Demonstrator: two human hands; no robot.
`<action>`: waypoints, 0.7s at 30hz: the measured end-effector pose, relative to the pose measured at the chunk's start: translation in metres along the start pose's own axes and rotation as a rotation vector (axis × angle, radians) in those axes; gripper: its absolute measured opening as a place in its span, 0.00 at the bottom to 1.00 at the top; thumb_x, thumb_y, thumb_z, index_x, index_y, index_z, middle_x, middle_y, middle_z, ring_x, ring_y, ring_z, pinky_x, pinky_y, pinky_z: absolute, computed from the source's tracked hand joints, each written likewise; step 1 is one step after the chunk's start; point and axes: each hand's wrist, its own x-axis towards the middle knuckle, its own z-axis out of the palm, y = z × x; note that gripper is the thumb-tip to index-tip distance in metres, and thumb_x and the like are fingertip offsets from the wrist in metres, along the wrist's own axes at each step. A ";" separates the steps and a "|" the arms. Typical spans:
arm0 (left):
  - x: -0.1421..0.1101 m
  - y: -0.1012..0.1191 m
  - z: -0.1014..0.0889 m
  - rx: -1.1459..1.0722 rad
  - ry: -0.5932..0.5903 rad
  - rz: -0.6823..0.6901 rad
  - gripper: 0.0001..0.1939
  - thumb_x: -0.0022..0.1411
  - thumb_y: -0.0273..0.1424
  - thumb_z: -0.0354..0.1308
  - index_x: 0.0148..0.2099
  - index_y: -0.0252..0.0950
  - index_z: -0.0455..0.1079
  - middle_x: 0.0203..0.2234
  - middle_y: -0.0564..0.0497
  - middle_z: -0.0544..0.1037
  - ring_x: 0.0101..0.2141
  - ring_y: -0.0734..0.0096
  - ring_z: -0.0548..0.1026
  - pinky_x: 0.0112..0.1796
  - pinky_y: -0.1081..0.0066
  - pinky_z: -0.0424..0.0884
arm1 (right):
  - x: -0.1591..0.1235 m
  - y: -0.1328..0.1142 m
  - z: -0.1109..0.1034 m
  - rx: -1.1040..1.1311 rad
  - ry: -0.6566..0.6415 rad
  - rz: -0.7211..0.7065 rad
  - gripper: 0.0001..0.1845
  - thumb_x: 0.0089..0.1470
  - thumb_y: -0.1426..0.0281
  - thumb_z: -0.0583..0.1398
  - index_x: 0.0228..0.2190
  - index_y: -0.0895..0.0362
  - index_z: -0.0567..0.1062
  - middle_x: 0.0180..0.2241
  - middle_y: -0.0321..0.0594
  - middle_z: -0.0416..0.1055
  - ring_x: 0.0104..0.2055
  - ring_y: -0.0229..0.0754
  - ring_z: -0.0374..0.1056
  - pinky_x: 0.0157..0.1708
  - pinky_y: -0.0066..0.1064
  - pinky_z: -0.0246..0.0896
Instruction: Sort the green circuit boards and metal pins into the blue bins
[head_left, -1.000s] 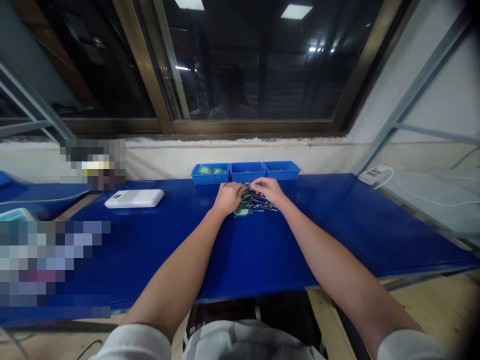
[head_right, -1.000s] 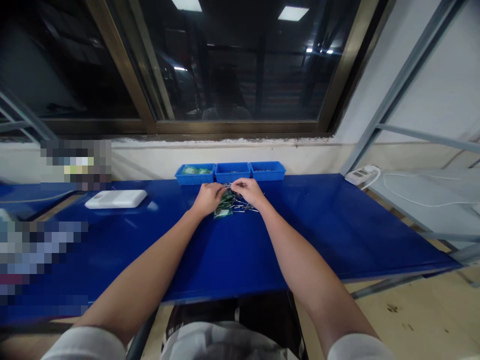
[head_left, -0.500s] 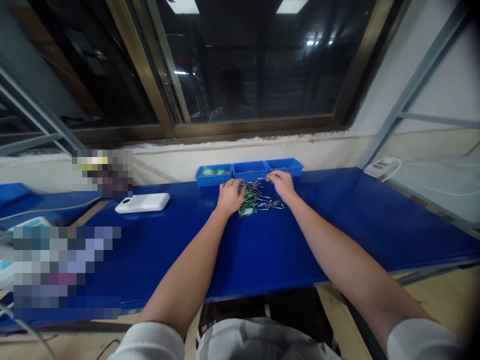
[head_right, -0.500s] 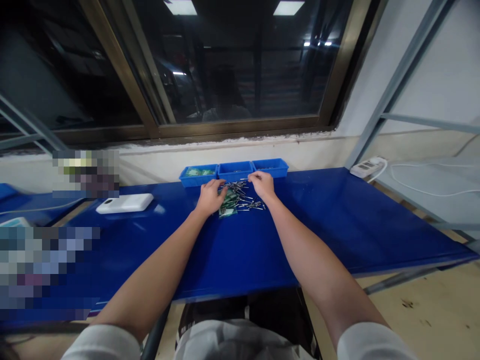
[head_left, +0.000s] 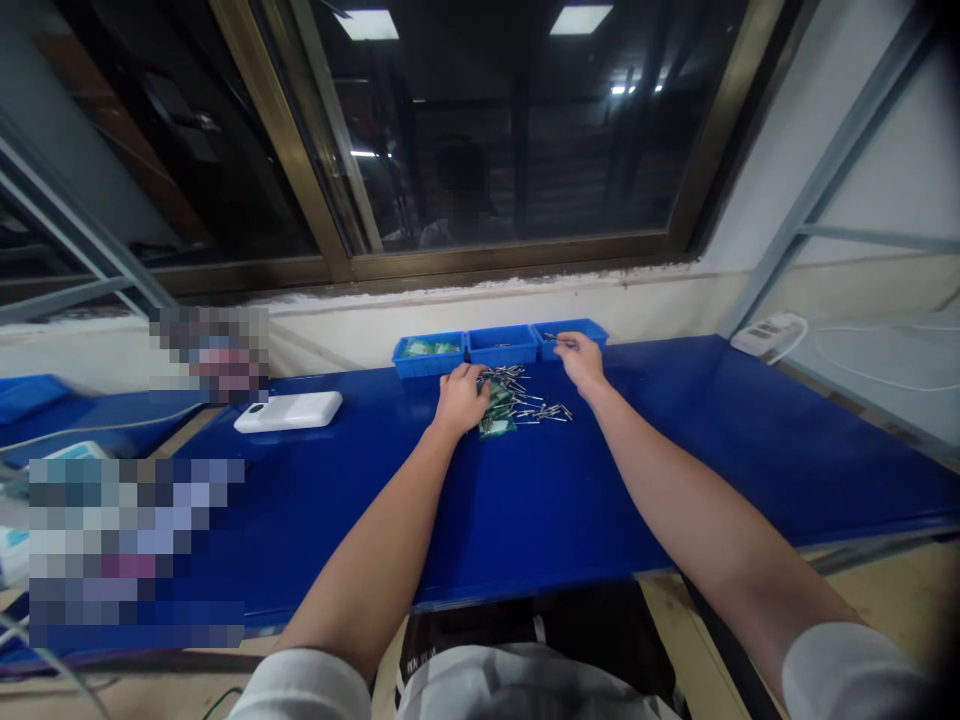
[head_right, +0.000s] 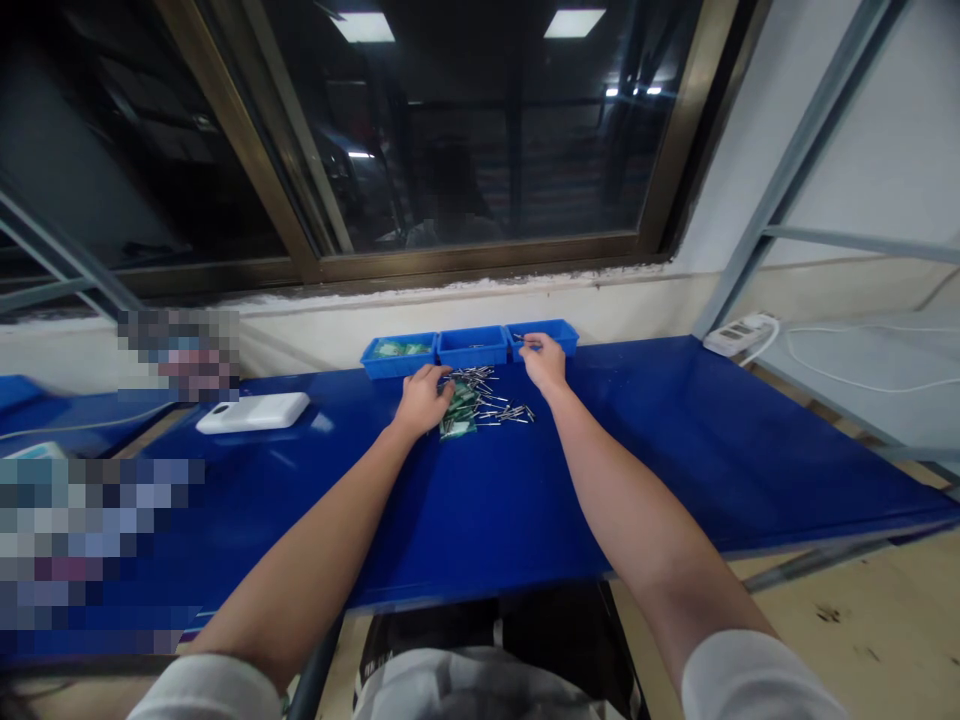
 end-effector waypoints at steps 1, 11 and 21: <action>0.000 0.000 0.000 0.000 -0.004 0.002 0.15 0.62 0.33 0.47 0.50 0.37 0.66 0.45 0.44 0.72 0.49 0.57 0.67 0.47 0.57 0.60 | 0.001 0.001 0.000 0.013 -0.024 -0.008 0.23 0.39 0.72 0.59 0.42 0.60 0.74 0.41 0.45 0.74 0.39 0.44 0.68 0.42 0.35 0.61; 0.000 -0.001 0.002 0.002 -0.109 -0.018 0.23 0.62 0.42 0.47 0.55 0.36 0.63 0.51 0.42 0.68 0.53 0.55 0.64 0.50 0.56 0.60 | -0.019 -0.007 0.003 -0.302 -0.148 -0.268 0.18 0.43 0.72 0.58 0.39 0.58 0.76 0.38 0.44 0.74 0.40 0.45 0.66 0.45 0.38 0.59; -0.003 -0.001 0.009 0.019 -0.238 0.018 0.29 0.62 0.49 0.44 0.57 0.35 0.62 0.56 0.41 0.65 0.58 0.57 0.60 0.55 0.60 0.57 | -0.044 -0.011 0.022 -0.603 -0.493 -0.347 0.12 0.46 0.62 0.60 0.30 0.56 0.78 0.33 0.44 0.72 0.36 0.43 0.66 0.39 0.31 0.58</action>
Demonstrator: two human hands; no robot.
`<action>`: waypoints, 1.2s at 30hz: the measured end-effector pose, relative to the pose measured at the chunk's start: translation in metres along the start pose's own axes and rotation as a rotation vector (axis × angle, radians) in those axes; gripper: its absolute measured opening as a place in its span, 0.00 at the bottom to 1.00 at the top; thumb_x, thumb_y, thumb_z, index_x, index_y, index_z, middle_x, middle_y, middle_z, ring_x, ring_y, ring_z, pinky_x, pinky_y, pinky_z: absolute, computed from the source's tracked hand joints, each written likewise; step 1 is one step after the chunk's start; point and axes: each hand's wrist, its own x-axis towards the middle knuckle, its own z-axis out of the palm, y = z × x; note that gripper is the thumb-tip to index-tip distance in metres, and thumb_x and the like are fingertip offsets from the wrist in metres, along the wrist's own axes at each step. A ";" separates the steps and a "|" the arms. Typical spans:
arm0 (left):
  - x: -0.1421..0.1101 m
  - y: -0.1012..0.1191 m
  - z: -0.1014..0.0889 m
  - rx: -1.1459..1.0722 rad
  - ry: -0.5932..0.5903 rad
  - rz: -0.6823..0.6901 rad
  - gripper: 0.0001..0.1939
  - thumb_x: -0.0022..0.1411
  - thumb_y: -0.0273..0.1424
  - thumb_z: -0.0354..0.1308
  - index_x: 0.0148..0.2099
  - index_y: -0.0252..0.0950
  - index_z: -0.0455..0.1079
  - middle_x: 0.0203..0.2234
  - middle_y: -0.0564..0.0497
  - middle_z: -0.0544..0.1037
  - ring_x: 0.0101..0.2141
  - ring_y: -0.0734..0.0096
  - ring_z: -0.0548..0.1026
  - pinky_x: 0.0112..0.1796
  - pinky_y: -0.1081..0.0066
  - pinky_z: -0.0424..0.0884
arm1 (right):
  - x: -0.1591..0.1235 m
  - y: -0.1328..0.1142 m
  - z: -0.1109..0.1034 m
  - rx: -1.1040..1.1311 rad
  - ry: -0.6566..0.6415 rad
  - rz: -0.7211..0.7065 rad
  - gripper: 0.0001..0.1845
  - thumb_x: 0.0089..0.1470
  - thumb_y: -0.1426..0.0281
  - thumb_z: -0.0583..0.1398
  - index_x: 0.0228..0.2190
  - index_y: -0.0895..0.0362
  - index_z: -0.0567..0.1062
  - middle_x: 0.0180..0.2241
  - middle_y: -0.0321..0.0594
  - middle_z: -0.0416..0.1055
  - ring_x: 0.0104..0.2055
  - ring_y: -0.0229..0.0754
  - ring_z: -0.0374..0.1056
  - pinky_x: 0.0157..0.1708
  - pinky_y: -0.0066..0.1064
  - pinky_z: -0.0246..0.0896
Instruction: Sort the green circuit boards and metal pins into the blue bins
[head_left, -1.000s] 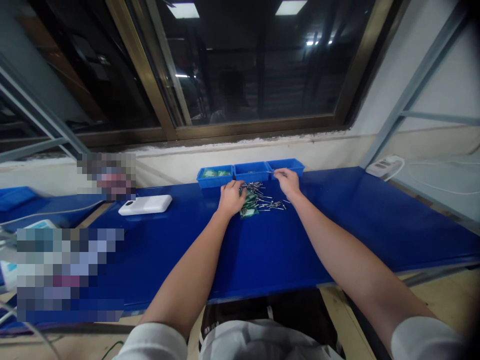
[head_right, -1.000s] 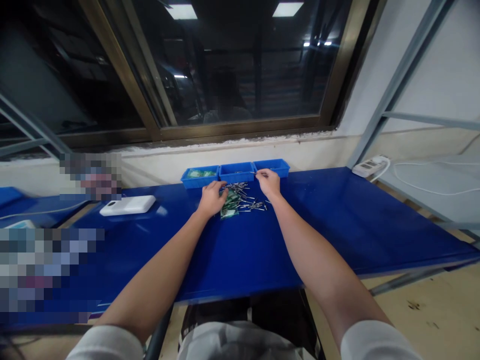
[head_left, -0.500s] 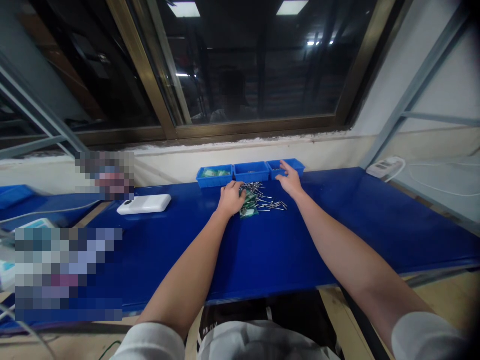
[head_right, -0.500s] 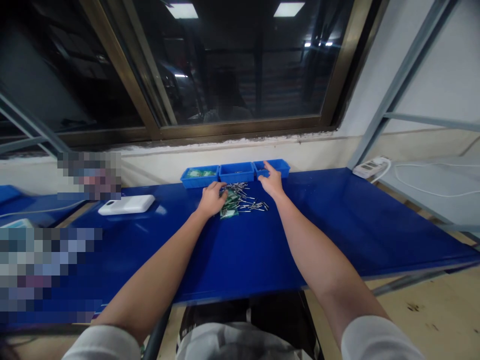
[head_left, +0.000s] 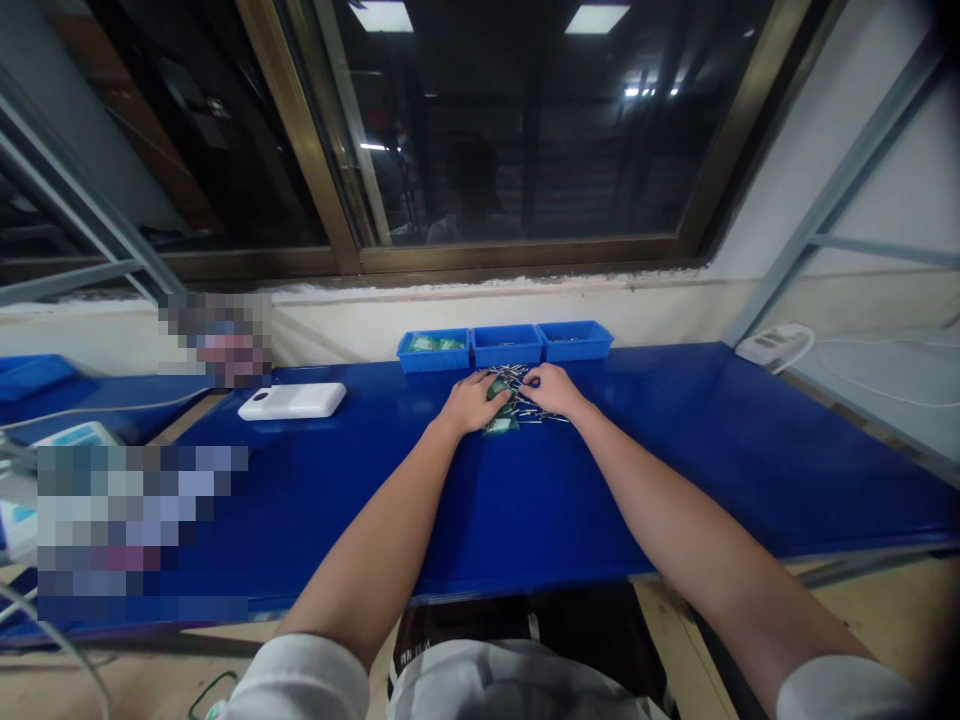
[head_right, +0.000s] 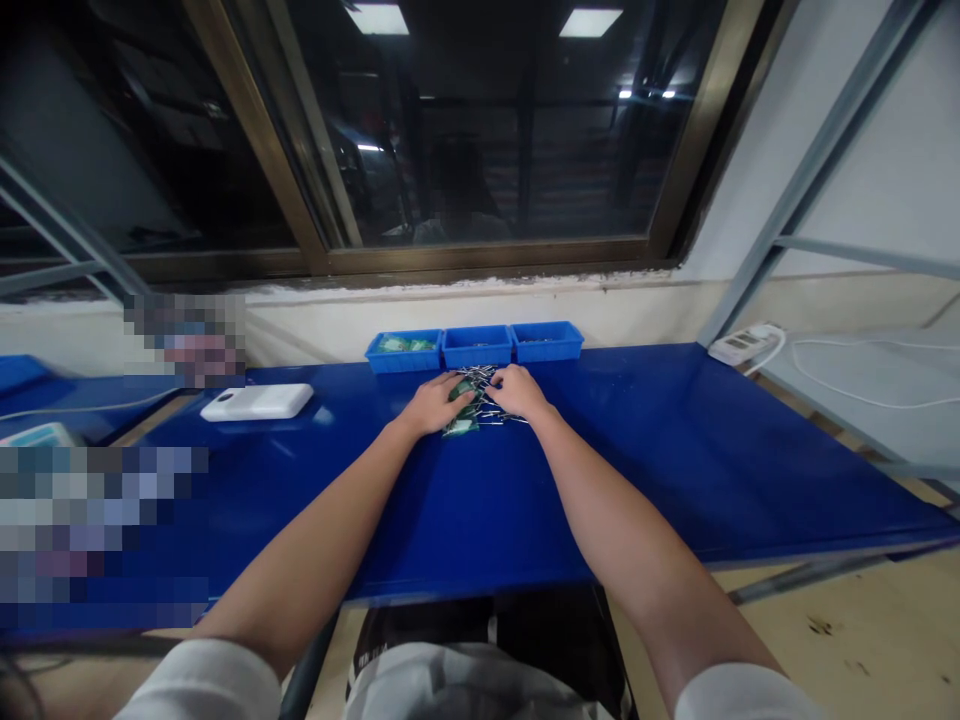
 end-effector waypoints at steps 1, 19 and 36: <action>0.000 0.000 0.000 0.001 -0.005 -0.002 0.30 0.62 0.49 0.44 0.57 0.35 0.62 0.56 0.41 0.65 0.58 0.57 0.59 0.55 0.60 0.56 | -0.001 -0.001 -0.001 0.000 -0.006 -0.005 0.10 0.47 0.63 0.60 0.29 0.56 0.78 0.32 0.43 0.72 0.35 0.42 0.66 0.38 0.31 0.58; 0.001 -0.002 0.000 0.004 0.024 0.014 0.28 0.62 0.49 0.44 0.57 0.36 0.62 0.55 0.42 0.66 0.56 0.56 0.61 0.53 0.57 0.57 | -0.004 -0.009 -0.006 0.046 -0.004 0.031 0.07 0.51 0.72 0.58 0.25 0.56 0.74 0.30 0.45 0.74 0.35 0.44 0.68 0.33 0.30 0.55; 0.002 0.008 -0.011 -0.033 0.196 0.160 0.10 0.64 0.33 0.47 0.39 0.37 0.69 0.36 0.49 0.77 0.40 0.64 0.72 0.44 0.62 0.59 | -0.009 -0.026 -0.011 0.473 0.001 -0.141 0.07 0.50 0.68 0.57 0.31 0.57 0.73 0.29 0.38 0.72 0.30 0.38 0.66 0.33 0.29 0.58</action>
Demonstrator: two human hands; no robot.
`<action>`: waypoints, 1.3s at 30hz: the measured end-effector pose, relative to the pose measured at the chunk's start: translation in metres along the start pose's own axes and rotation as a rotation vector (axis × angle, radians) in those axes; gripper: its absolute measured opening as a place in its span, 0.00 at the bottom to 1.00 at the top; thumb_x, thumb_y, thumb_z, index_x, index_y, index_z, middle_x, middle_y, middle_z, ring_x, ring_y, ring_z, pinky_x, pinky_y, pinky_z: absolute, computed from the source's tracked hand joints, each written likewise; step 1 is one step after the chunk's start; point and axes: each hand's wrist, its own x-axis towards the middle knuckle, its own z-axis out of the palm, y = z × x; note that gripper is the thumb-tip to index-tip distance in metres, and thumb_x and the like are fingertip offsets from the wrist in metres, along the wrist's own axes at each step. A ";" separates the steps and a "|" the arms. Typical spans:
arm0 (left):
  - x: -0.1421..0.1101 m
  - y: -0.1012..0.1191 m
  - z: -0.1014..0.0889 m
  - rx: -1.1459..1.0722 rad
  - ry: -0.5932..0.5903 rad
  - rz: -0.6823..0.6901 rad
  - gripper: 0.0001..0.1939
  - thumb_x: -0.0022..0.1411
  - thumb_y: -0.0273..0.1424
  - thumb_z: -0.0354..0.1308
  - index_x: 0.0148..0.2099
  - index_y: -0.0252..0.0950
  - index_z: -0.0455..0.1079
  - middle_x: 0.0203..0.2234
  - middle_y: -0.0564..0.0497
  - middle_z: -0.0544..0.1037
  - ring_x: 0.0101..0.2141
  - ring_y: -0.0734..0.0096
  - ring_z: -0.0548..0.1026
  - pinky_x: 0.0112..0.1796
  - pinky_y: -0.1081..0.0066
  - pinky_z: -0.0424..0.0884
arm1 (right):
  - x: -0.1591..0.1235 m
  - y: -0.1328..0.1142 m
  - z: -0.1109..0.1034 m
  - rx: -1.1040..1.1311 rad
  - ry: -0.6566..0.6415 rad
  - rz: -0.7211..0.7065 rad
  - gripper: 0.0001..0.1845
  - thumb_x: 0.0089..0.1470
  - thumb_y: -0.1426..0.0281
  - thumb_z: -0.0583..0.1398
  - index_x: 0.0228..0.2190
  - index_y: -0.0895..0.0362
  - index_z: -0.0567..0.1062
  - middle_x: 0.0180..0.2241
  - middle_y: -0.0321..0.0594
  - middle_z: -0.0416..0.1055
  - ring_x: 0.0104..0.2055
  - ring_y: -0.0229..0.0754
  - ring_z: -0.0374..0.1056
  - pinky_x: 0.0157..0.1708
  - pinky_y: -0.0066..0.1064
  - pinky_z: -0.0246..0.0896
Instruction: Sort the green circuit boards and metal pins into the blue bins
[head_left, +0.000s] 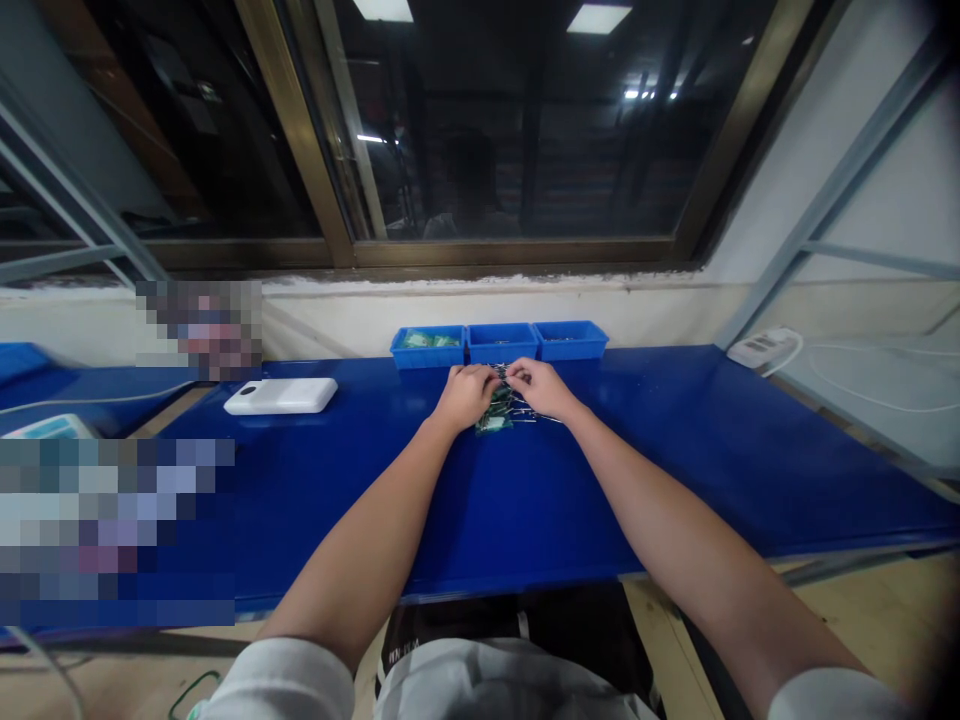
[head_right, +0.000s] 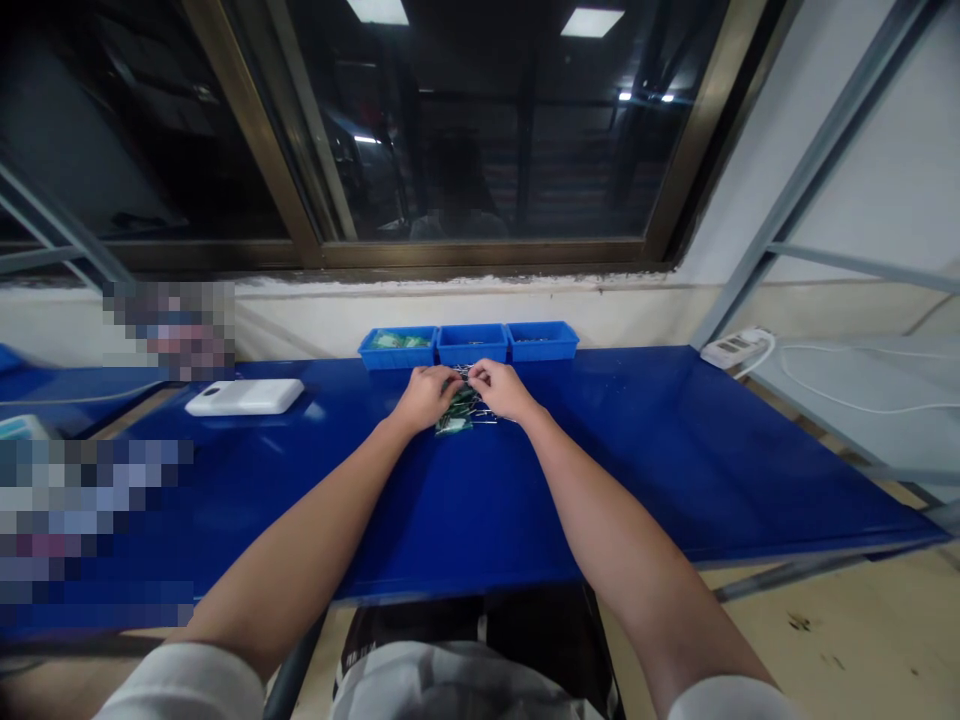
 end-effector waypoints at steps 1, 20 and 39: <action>0.000 0.000 0.000 0.001 0.003 -0.010 0.10 0.64 0.33 0.47 0.38 0.37 0.69 0.36 0.48 0.77 0.40 0.64 0.72 0.44 0.63 0.59 | 0.000 0.002 0.000 0.052 0.003 0.002 0.07 0.49 0.68 0.58 0.31 0.57 0.73 0.29 0.38 0.72 0.30 0.37 0.66 0.33 0.30 0.59; -0.003 0.003 -0.002 0.006 0.076 -0.090 0.16 0.64 0.39 0.46 0.49 0.37 0.65 0.43 0.47 0.74 0.47 0.62 0.69 0.48 0.61 0.56 | 0.001 0.010 -0.013 0.149 0.200 0.062 0.10 0.44 0.64 0.60 0.25 0.58 0.78 0.27 0.40 0.76 0.31 0.42 0.70 0.36 0.33 0.62; -0.004 -0.004 0.007 0.042 -0.005 -0.229 0.15 0.63 0.36 0.46 0.49 0.39 0.65 0.46 0.45 0.71 0.50 0.58 0.66 0.50 0.53 0.55 | 0.021 0.028 -0.020 -0.282 0.130 0.056 0.34 0.43 0.66 0.62 0.54 0.52 0.65 0.55 0.42 0.63 0.56 0.52 0.55 0.55 0.47 0.49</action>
